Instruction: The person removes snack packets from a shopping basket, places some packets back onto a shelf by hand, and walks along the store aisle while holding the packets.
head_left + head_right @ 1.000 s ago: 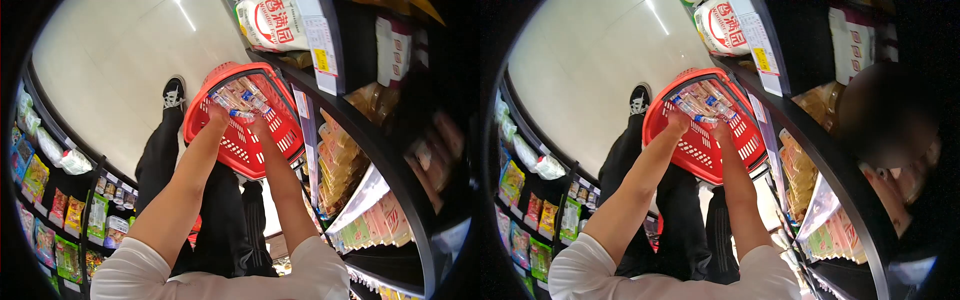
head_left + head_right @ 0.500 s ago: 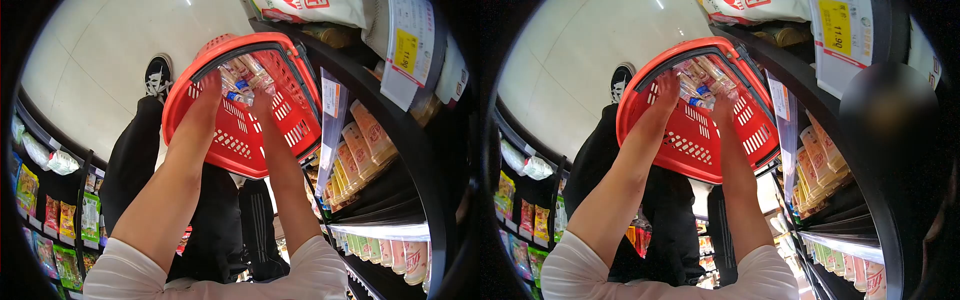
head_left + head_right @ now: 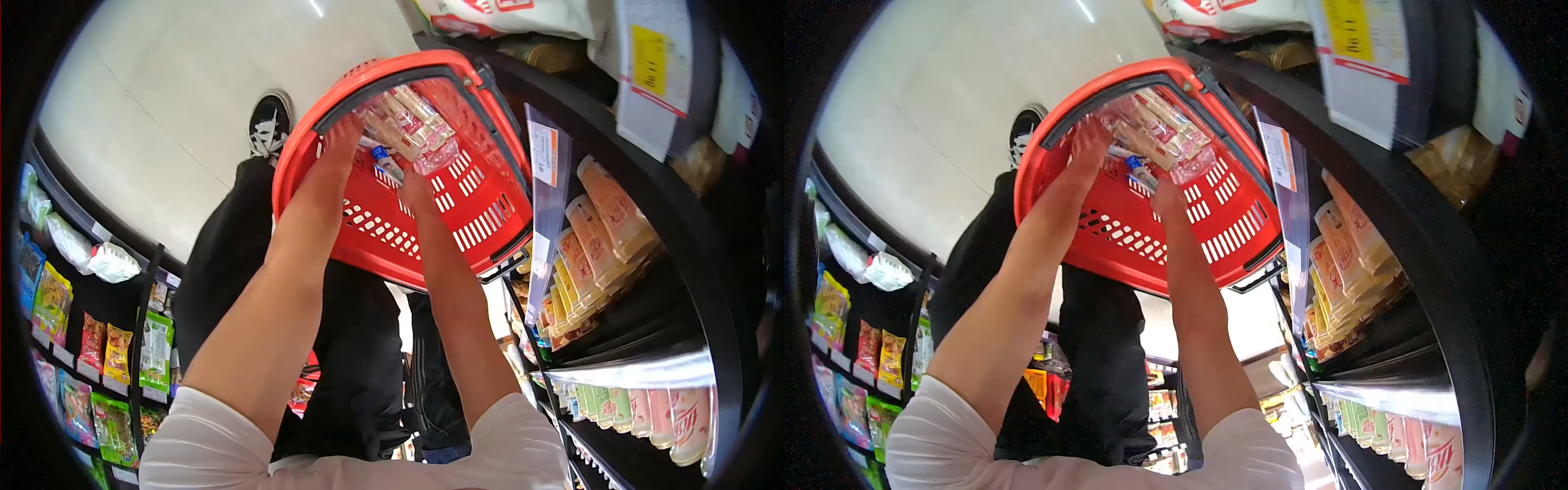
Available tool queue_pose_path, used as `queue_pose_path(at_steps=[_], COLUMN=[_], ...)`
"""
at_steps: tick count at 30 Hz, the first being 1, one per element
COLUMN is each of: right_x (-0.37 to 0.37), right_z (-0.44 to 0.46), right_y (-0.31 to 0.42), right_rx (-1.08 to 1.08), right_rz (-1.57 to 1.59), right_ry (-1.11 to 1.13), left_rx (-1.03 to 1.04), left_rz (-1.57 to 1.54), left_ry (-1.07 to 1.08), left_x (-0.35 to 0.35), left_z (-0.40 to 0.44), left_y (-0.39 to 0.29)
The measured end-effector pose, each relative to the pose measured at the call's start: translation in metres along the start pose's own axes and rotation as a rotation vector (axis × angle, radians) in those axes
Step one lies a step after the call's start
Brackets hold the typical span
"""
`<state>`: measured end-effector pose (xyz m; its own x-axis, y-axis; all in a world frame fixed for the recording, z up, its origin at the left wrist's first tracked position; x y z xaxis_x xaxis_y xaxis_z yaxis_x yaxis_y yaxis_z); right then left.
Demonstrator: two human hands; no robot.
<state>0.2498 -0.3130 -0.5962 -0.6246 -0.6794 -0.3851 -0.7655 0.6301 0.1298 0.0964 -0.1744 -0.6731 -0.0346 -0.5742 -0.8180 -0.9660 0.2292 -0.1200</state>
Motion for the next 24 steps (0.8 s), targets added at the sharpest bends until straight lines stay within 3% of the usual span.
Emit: queue_pose_path(at_steps=[2, 4, 6, 8, 10, 12, 14, 16, 24], right_x=[-0.007, -0.014, -0.028, -0.034, -0.051, -0.046, -0.060, -0.096, -0.226], right_z=[-0.010, -0.035, -0.062, -0.088, -0.127, -0.153, -0.193, -0.253, -0.454], right_y=[0.010, 0.014, 0.025, 0.028, 0.038, 0.032, 0.042, 0.070, 0.179], right_rx=[0.015, 0.064, 0.069, 0.094, 0.092, 0.149, 0.084, 0.079, -0.122], right_rz=[0.009, 0.003, 0.030, 0.204, 0.344, 0.509, 0.656, 0.864, 1.513], right_ry=[-0.004, 0.026, 0.005, -0.044, -0.068, -0.076, -0.102, -0.081, -0.010], left_rx=[-0.238, -0.157, 0.275, 0.376, 0.334, 0.459, 0.500, 0.404, 0.383], left_rz=[-0.247, -0.068, 0.252, 0.355, 0.148, 0.158, -0.011, -0.204, -0.809], left_ry=[-0.065, -0.094, 0.102, 0.182, 0.375, 0.427, 0.551, 0.578, 0.238], left_x=[-0.019, -0.050, -0.090, -0.140, -0.188, -0.220, -0.317, -0.339, -0.575], left_z=[-0.013, -0.031, -0.045, -0.065, -0.090, -0.124, -0.159, -0.183, -0.293], left_y=[0.003, -0.002, -0.016, -0.025, -0.027, -0.026, -0.029, -0.020, 0.005])
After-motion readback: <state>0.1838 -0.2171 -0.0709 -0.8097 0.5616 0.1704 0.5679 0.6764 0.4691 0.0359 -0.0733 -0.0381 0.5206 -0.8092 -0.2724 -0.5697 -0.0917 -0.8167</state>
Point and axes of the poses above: each hand's wrist, its own z-axis towards the middle knuckle, its own x-axis out of the palm, y = z × x, the point moved 5 cm from there along z, towards the middle knuckle, and after that the axes turned 8 degrees about z, right-handed, at the moved point
